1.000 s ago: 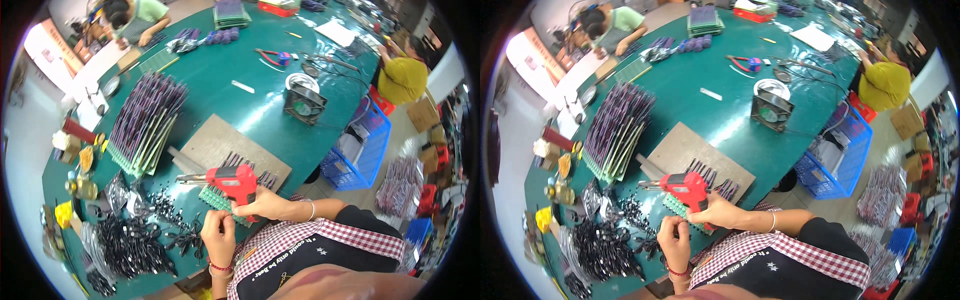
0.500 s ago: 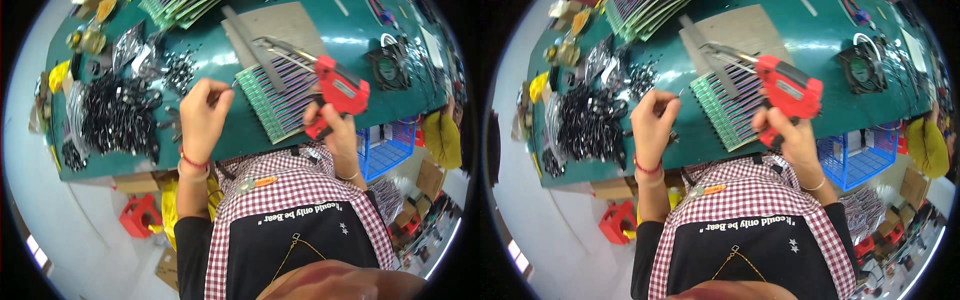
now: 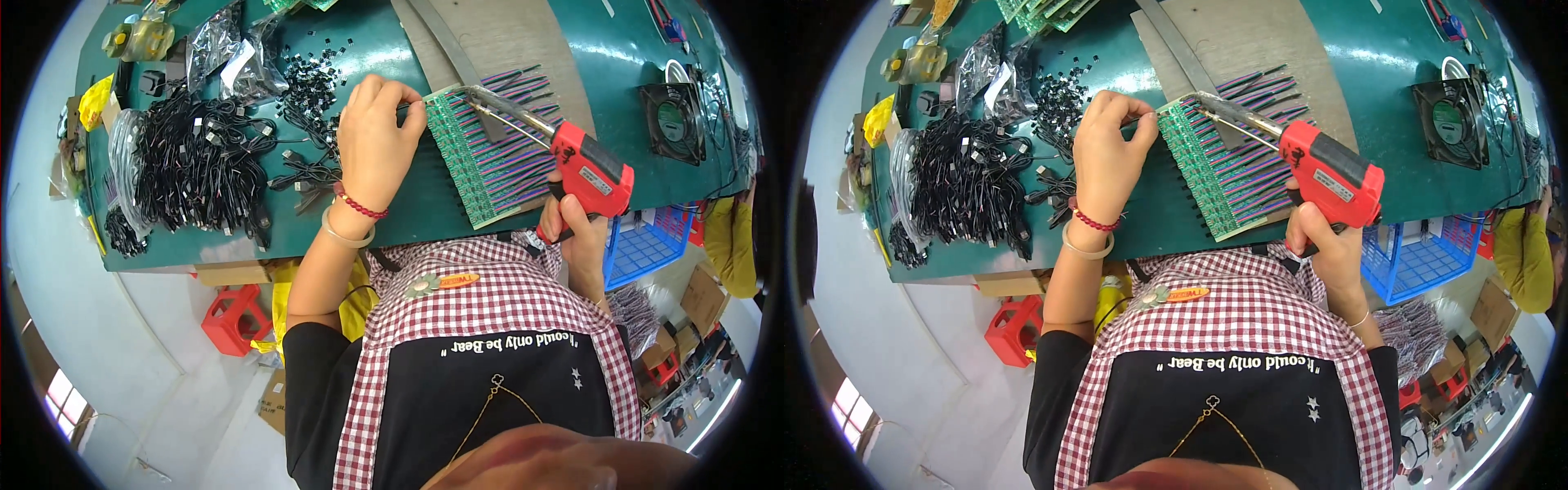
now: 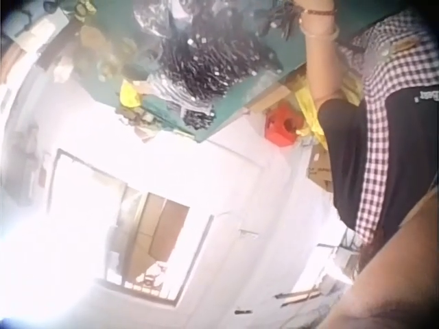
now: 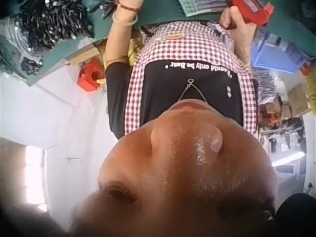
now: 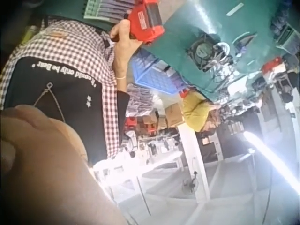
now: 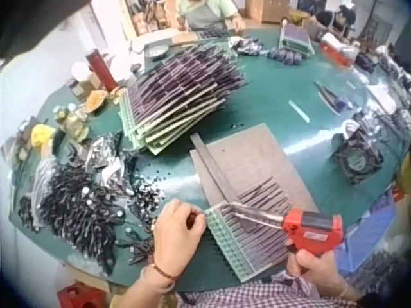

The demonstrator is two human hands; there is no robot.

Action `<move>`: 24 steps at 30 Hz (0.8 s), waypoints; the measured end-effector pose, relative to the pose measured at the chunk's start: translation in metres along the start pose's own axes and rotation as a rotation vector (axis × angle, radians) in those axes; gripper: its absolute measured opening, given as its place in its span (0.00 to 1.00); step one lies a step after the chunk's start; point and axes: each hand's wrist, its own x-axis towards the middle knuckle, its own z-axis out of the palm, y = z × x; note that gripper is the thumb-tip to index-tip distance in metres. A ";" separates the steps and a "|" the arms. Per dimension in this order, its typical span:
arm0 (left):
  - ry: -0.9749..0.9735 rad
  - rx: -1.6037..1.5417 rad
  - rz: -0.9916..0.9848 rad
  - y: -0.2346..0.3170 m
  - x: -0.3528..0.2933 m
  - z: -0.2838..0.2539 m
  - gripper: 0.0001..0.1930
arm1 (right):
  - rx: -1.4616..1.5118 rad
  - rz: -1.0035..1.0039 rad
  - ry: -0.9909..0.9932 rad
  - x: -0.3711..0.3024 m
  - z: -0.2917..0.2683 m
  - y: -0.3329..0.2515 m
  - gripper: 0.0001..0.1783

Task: The person solders wires onto circuit boards using a soldering iron.

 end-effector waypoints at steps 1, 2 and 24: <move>-0.005 0.001 -0.001 0.000 0.001 0.001 0.02 | -0.031 0.005 0.002 0.001 0.002 0.000 0.19; 0.014 -0.009 0.005 0.000 0.002 0.003 0.02 | -0.028 0.008 0.004 0.001 0.004 0.000 0.19; 0.085 0.014 0.032 -0.005 -0.001 0.014 0.06 | -0.122 0.117 0.052 0.002 0.006 0.004 0.07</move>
